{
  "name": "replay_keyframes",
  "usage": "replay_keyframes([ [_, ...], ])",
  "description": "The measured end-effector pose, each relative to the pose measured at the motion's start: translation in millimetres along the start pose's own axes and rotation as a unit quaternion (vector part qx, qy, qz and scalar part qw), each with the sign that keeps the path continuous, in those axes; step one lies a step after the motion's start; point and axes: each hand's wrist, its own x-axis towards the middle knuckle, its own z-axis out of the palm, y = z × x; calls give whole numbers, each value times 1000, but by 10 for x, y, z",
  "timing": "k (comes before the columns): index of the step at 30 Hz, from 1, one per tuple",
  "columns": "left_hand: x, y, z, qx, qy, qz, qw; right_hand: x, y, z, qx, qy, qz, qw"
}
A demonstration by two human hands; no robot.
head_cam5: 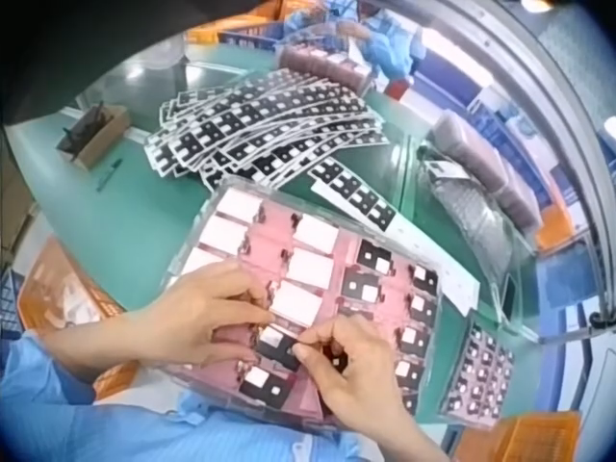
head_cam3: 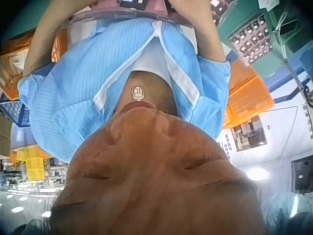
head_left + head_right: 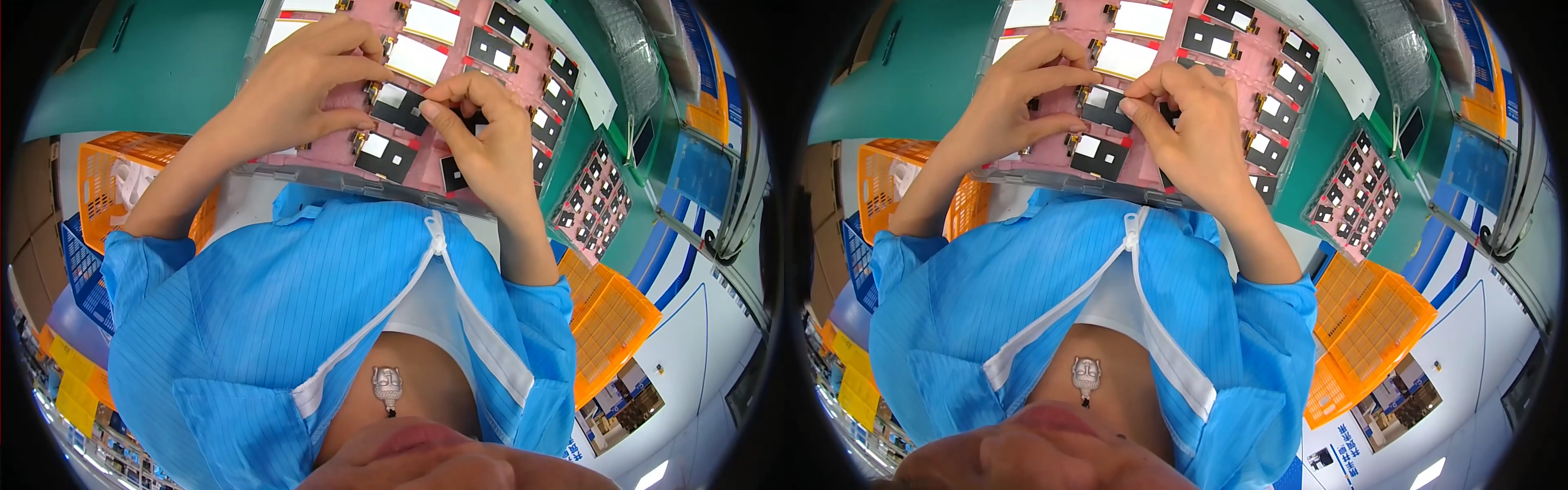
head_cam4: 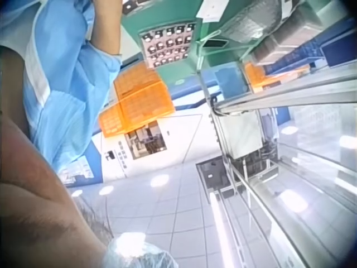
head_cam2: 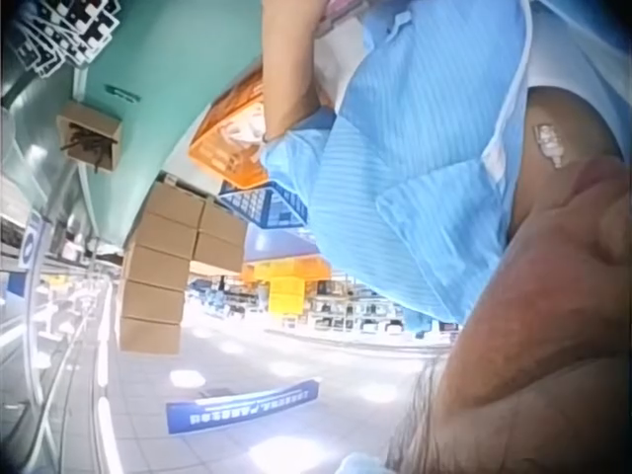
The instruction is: The person peels black labels from a strip and applies them by hand to small electronic modules arranged in a component tray.
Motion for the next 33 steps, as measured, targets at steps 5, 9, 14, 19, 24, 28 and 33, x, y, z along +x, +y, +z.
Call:
replay_keyframes([
  [5,-1,-15,1,-7,-4,-1,1000,2,-17,-5,-2,-2,0,1000],
  [9,-5,-16,7,-9,-1,-2,1000,7,-16,-3,1,-4,-4,1000],
  [14,51,45,-32,-20,-3,1,1000,3,1,-1,-2,-7,-1,1000],
  [19,37,41,-27,-19,-2,0,1000,1,14,7,11,-6,5,1000],
  [24,36,38,-27,-20,-3,1,1000,10,21,11,-15,-4,-5,1000],
  [28,38,51,-32,-17,-6,-2,1000,14,19,12,-31,0,-16,999],
  [33,39,57,-36,-24,-5,-9,1000,19,10,17,-37,1,-18,999],
])
